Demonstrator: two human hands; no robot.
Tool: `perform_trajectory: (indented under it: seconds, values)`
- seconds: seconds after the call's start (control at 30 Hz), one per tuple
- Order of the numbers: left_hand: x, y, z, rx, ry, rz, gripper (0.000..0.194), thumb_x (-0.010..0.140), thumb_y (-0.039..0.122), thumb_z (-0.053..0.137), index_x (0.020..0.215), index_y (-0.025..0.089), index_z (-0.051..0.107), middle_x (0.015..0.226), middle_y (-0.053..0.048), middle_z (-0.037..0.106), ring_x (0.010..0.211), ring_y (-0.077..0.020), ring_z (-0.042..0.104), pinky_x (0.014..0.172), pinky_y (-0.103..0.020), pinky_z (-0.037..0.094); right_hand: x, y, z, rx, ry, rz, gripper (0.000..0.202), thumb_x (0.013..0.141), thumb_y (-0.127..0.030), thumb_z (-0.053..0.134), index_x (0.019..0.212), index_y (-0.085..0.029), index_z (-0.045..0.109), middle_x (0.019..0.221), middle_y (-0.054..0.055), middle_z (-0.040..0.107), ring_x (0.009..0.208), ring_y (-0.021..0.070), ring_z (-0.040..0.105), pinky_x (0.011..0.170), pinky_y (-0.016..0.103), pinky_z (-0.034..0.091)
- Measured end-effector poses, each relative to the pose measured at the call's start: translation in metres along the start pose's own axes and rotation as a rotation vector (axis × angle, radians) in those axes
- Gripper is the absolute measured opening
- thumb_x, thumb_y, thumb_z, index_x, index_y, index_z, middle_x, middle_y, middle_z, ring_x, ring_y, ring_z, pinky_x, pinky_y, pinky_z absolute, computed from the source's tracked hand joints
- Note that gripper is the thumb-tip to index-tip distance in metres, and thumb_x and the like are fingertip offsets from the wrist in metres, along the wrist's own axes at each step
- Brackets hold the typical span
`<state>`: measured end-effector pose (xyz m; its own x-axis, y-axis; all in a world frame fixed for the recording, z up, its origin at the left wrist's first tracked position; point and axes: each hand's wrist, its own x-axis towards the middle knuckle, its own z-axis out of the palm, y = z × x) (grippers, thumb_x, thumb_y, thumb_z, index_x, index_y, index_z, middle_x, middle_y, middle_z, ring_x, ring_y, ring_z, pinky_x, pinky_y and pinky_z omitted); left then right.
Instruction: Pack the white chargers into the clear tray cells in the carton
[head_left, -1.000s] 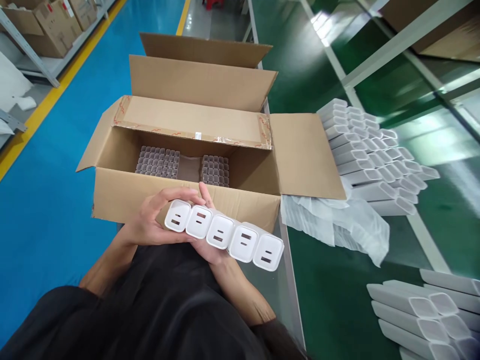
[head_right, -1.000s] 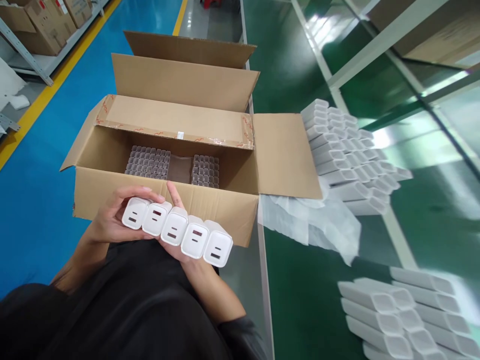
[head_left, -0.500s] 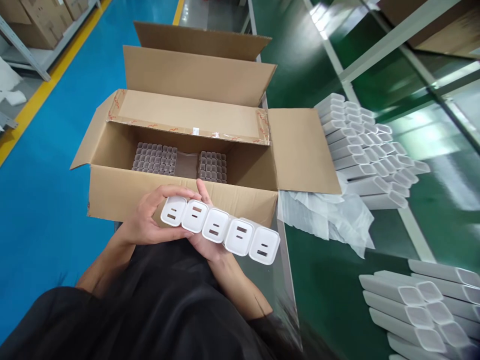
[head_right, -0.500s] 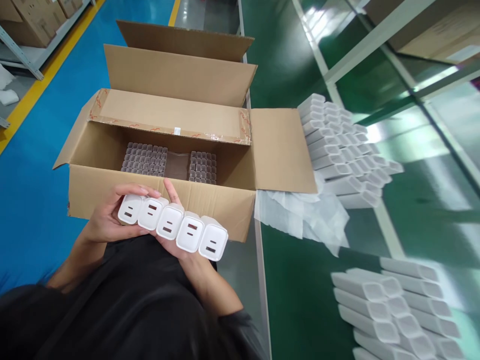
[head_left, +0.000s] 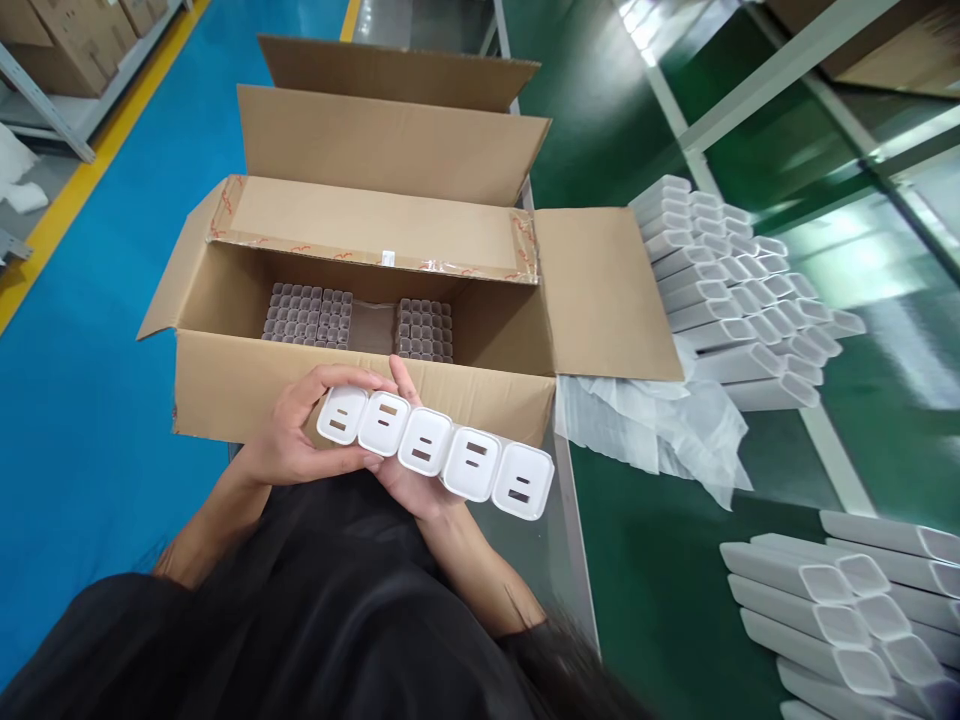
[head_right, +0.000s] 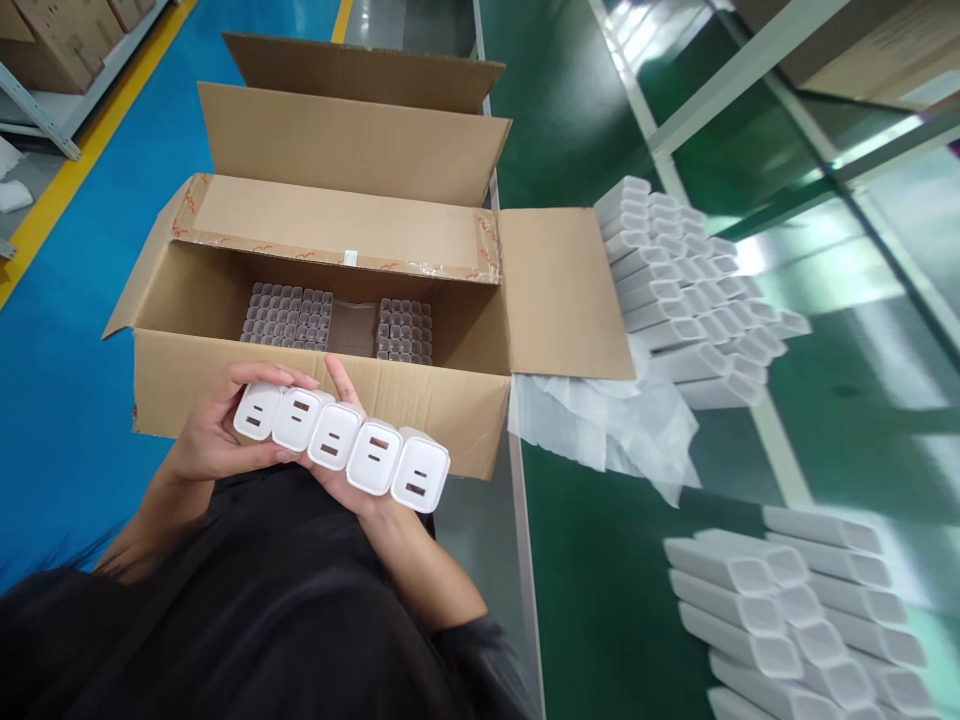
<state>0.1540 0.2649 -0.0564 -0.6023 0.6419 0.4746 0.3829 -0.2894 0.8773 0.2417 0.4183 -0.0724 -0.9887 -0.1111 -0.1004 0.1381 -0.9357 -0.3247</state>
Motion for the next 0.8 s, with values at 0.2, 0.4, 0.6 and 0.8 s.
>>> perform_trajectory:
  seconds: [0.2, 0.4, 0.6, 0.8]
  values:
    - [-0.0010, 0.0002, -0.0030, -0.111, -0.040, -0.048, 0.062, 0.075, 0.012, 0.077, 0.131, 0.025, 0.054, 0.126, -0.009, 0.065, 0.116, -0.0235, 0.063, 0.094, -0.033, 0.056, 0.0012, -0.0002, 0.0002, -0.072, 0.042, 0.007, 0.072, 0.072, -0.047, 0.080, 0.137, -0.037, 0.051, 0.113, 0.001, 0.067, 0.098, 0.0223, 0.066, 0.068, 0.033, 0.058]
    - [-0.0008, -0.0001, -0.0002, -0.201, -0.009, -0.121, 0.044, 0.085, 0.019, 0.067, 0.127, 0.024, 0.055, 0.122, -0.009, 0.065, 0.116, -0.0238, 0.062, 0.093, -0.034, 0.055, 0.0042, 0.0005, 0.0007, -0.124, 0.093, 0.013, 0.073, 0.070, -0.038, 0.084, 0.136, -0.039, 0.051, 0.106, 0.000, 0.068, 0.090, 0.0207, 0.067, 0.066, 0.032, 0.058]
    - [0.0018, 0.0003, 0.0030, -0.225, 0.008, -0.107, 0.037, 0.088, 0.022, 0.064, 0.123, 0.024, 0.056, 0.119, -0.008, 0.067, 0.112, -0.0233, 0.064, 0.089, -0.034, 0.057, 0.0049, 0.0010, -0.0012, -0.097, 0.081, 0.012, 0.070, 0.069, -0.032, 0.084, 0.132, -0.039, 0.055, 0.108, -0.001, 0.068, 0.088, 0.0195, 0.068, 0.062, 0.029, 0.058]
    - [0.0003, 0.0025, 0.0052, -0.162, 0.071, -0.153, 0.035, 0.085, 0.024, 0.068, 0.119, 0.025, 0.060, 0.114, -0.007, 0.070, 0.101, -0.0215, 0.069, 0.084, -0.033, 0.059, 0.0040, 0.0000, -0.0005, -0.068, 0.092, 0.021, 0.069, 0.068, -0.038, 0.083, 0.132, -0.037, 0.056, 0.109, 0.001, 0.068, 0.091, 0.0223, 0.068, 0.063, 0.033, 0.059]
